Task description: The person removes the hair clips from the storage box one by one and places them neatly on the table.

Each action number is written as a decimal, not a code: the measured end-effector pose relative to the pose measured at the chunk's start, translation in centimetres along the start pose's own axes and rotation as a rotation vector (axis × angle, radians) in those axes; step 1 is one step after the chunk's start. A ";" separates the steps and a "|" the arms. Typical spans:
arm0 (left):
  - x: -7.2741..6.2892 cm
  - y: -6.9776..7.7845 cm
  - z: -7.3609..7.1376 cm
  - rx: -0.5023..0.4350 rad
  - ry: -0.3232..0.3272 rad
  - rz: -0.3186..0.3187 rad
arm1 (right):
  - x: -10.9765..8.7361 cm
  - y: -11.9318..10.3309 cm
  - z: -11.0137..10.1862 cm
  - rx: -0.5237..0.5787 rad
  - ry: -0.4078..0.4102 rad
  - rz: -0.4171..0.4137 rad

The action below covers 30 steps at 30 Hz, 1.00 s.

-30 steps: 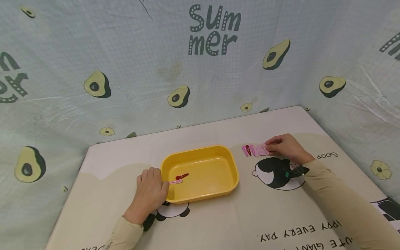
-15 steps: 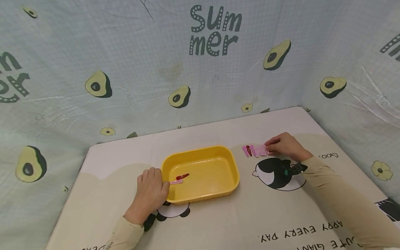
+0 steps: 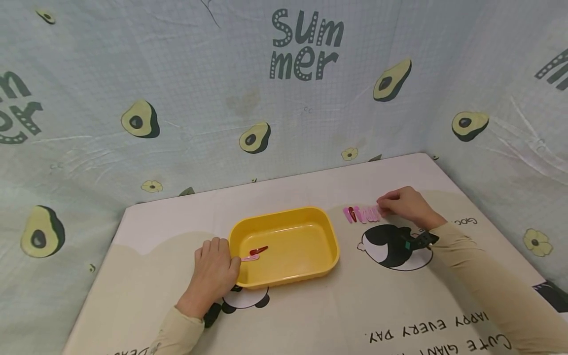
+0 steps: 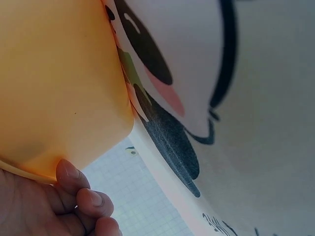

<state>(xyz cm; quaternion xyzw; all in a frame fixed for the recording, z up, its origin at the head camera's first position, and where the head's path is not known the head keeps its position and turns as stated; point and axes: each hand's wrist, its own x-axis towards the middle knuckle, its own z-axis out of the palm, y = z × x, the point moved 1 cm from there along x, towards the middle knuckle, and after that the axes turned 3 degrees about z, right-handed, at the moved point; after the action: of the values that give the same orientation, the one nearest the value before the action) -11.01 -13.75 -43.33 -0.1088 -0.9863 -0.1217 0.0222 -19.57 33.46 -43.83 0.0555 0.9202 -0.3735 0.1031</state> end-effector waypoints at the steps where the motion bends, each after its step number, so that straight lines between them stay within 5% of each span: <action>1: 0.0 -0.1 0.0 -0.002 0.002 0.001 | 0.0 -0.2 0.0 0.012 0.000 -0.007; 20: 0.1 -0.4 -0.1 -0.028 0.024 0.017 | -1.4 -5.3 -0.3 0.110 -0.002 -0.078; 30: 0.2 -0.6 -0.1 -0.039 -0.001 -0.002 | -2.0 -8.7 1.2 0.178 -0.057 -0.137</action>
<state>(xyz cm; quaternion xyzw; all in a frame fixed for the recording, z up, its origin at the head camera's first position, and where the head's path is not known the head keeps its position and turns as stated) -11.36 -14.24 -43.35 -0.1085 -0.9839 -0.1408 0.0195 -19.01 26.35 -38.31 -0.0093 0.8817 -0.4614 0.0981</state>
